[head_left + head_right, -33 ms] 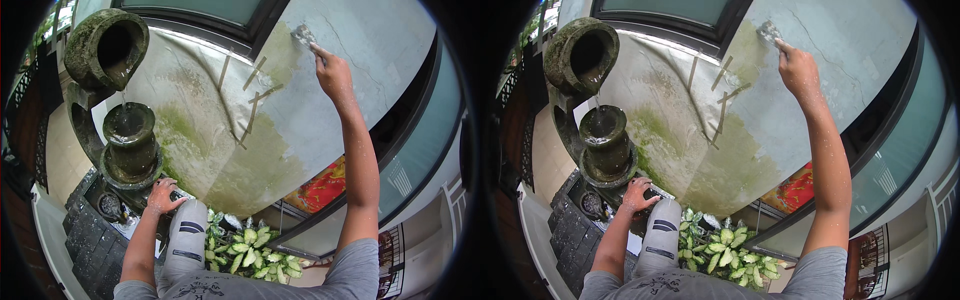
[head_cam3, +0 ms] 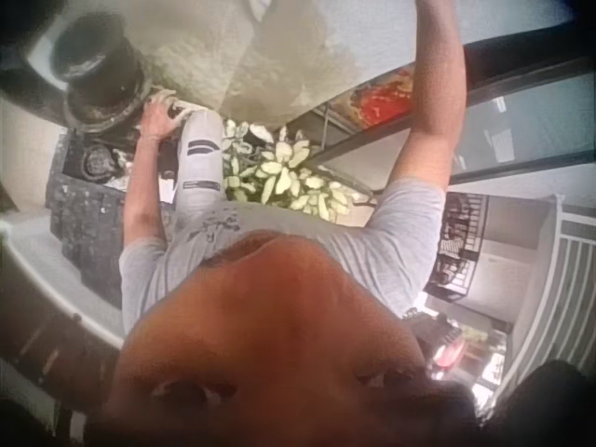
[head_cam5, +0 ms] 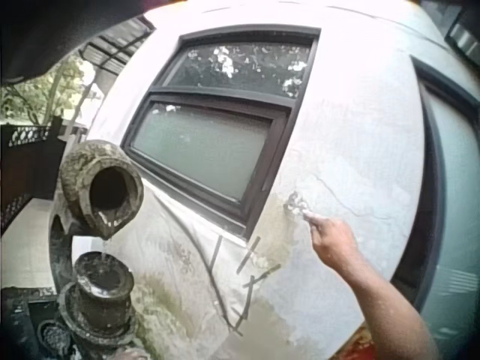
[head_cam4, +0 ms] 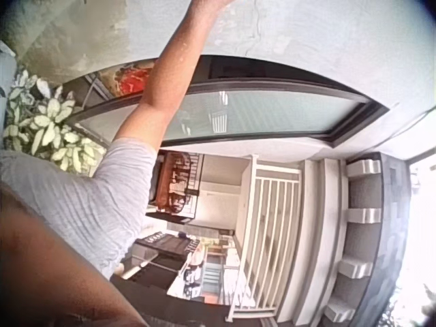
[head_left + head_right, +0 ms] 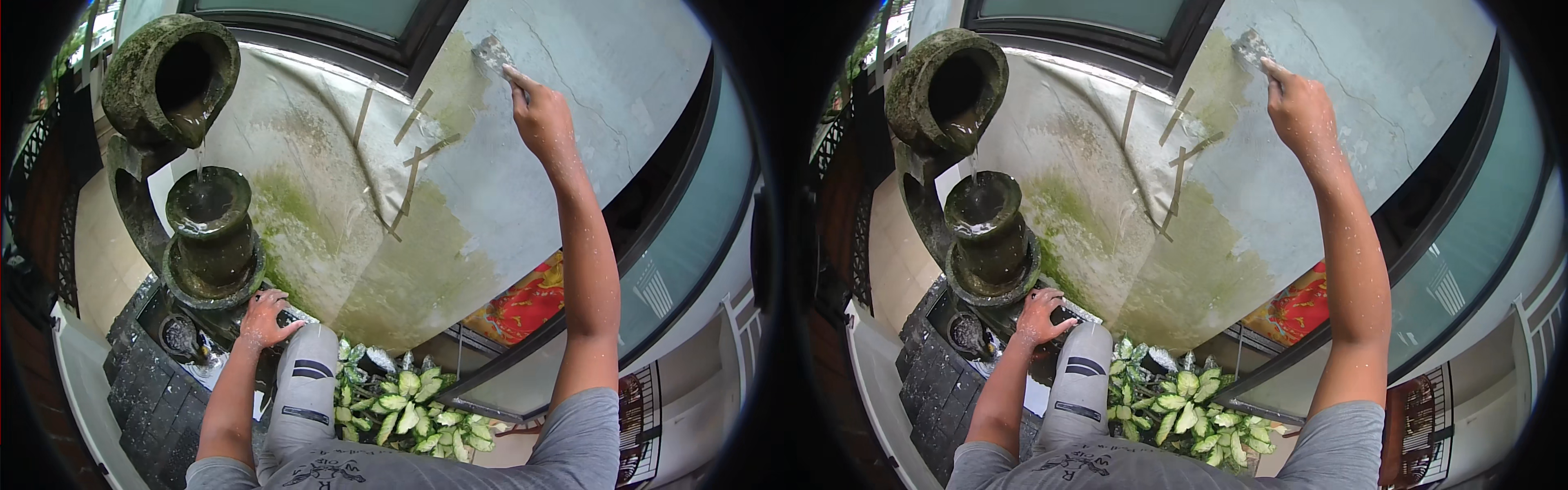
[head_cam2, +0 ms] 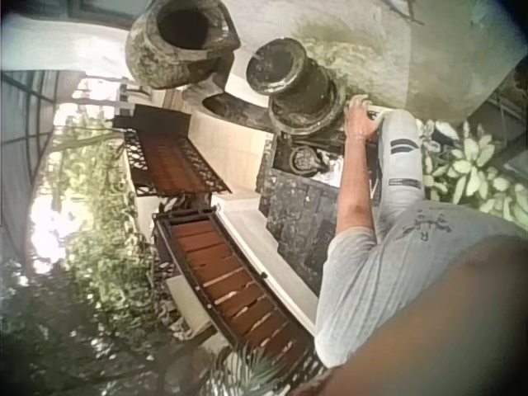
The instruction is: Patching a crack in an exterior wall using a putty knife and filler.
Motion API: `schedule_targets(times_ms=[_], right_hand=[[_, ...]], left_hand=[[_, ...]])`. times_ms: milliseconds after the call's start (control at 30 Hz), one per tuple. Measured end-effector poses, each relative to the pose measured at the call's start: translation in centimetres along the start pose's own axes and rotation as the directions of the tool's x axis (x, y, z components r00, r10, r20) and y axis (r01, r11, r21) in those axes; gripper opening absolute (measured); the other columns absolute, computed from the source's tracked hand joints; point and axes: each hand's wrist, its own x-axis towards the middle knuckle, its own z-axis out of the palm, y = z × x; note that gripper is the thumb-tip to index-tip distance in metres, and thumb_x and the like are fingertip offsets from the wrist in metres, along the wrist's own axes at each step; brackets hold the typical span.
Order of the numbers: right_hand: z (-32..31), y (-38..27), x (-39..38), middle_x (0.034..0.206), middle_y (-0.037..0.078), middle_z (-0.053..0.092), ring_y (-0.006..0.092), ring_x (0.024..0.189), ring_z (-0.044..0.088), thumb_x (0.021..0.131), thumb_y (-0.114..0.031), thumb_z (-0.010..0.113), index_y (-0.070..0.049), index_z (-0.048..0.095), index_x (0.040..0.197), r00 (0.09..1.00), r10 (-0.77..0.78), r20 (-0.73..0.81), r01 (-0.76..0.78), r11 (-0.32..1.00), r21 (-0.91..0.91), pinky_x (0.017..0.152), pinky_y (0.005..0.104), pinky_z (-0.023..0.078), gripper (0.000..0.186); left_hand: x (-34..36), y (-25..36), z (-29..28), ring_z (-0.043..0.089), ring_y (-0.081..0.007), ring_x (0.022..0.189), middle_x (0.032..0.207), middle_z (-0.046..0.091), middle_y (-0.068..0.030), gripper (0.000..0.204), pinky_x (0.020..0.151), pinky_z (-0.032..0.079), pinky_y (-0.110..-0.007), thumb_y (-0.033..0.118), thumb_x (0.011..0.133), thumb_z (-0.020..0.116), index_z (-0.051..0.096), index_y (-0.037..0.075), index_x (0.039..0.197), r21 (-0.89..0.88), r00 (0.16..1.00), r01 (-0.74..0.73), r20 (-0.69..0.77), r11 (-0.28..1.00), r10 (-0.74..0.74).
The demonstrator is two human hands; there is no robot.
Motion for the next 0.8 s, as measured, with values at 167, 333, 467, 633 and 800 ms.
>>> schedule_targets(times_ms=[167,333,467,633,800], right_hand=[[-0.2,1.4,-0.2,0.094,0.027,0.071,0.0472,0.087,0.069,0.104,-0.019,0.054,-0.012,0.072,0.136,0.998,0.046,0.037,-0.045,0.999,-0.028,0.081,0.0524,0.054,0.037],[0.4,-0.3,1.1,0.092,0.027,0.071,0.0455,0.086,0.070,0.104,-0.018,0.055,-0.012,0.072,0.136,1.000,-0.013,-0.003,0.013,1.000,0.004,0.080,0.0523,0.055,0.037],[-0.3,1.8,0.0,0.093,0.027,0.072,0.0454,0.088,0.070,0.103,-0.017,0.055,-0.013,0.072,0.136,0.996,-0.063,-0.066,0.063,0.998,-0.003,0.082,0.0513,0.056,0.037],[-0.4,-1.9,2.1,0.094,0.028,0.072,0.0452,0.086,0.071,0.104,-0.017,0.053,-0.014,0.073,0.135,0.999,-0.006,0.040,0.008,0.998,-0.058,0.081,0.0503,0.056,0.038],[-0.4,2.2,1.6,0.094,0.028,0.073,0.0450,0.086,0.071,0.104,-0.017,0.053,-0.014,0.074,0.135,0.999,-0.046,-0.001,0.045,0.997,-0.066,0.082,0.0500,0.056,0.037]], left_hand=[[0.9,0.7,-0.3,0.049,-0.0307,0.146,0.146,0.063,-0.0120,0.069,0.124,0.032,-0.051,0.065,0.089,0.073,0.074,0.004,0.122,-0.007,0.996,-0.029,0.085,1.000,0.030],[0.4,0.4,-0.1,0.050,-0.0304,0.145,0.146,0.063,-0.0110,0.066,0.124,0.031,-0.051,0.061,0.090,0.074,0.074,0.003,0.122,0.027,1.000,0.021,0.021,0.999,-0.021],[0.7,0.9,0.0,0.049,-0.0294,0.146,0.146,0.063,-0.0110,0.065,0.125,0.031,-0.052,0.061,0.091,0.073,0.074,0.006,0.124,-0.016,0.998,-0.018,0.055,1.000,0.019],[0.5,0.2,-0.2,0.048,-0.0296,0.147,0.148,0.061,-0.0111,0.064,0.126,0.029,-0.052,0.062,0.090,0.074,0.074,0.007,0.121,-0.001,0.999,0.021,0.047,1.000,-0.021],[1.0,0.5,0.1,0.048,-0.0307,0.147,0.148,0.062,-0.0106,0.063,0.126,0.029,-0.052,0.062,0.090,0.074,0.074,0.007,0.121,-0.029,0.997,0.011,0.072,1.000,-0.009]])
